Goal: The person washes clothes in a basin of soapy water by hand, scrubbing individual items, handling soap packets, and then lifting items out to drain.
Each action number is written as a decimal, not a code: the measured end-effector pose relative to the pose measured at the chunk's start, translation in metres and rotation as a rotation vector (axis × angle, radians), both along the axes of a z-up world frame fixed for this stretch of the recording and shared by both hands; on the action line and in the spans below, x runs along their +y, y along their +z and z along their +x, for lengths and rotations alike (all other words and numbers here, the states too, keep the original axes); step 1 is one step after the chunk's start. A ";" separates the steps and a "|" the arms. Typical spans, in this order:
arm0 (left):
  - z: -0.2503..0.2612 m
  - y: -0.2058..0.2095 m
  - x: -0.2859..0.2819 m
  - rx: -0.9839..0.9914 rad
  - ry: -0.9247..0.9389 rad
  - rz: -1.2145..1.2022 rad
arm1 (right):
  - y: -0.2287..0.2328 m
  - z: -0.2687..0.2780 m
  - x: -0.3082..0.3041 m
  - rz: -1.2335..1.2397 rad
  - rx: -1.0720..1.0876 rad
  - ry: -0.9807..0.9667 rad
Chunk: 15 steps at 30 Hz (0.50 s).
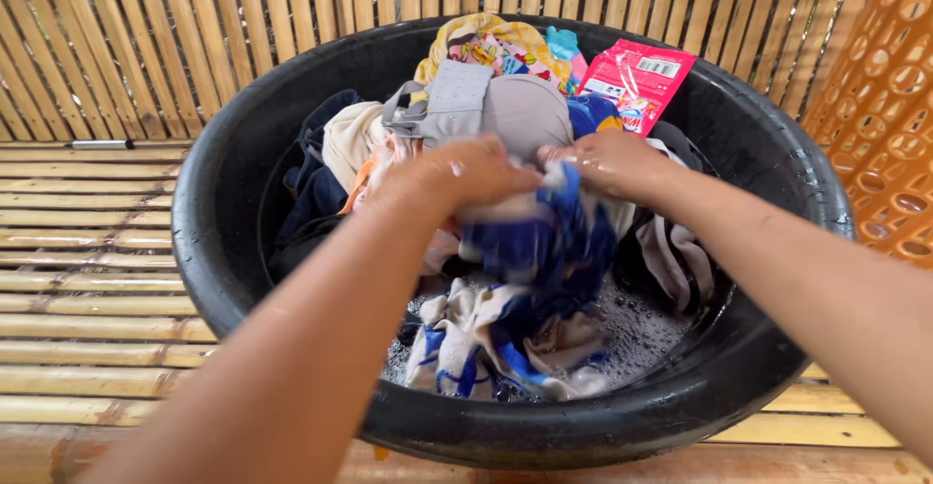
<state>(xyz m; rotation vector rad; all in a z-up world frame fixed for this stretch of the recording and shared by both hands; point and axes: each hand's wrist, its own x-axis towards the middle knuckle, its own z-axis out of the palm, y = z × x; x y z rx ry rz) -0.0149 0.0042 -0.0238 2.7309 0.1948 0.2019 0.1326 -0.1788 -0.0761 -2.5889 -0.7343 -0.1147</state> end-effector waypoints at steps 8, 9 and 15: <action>-0.006 0.009 -0.026 0.016 0.227 0.276 | -0.032 -0.025 0.007 0.290 0.055 0.177; -0.002 0.000 -0.022 -0.124 0.247 0.316 | -0.031 -0.025 0.007 0.289 0.052 0.168; 0.006 -0.027 0.009 -0.309 0.216 0.319 | -0.017 -0.039 0.013 0.315 -0.166 0.226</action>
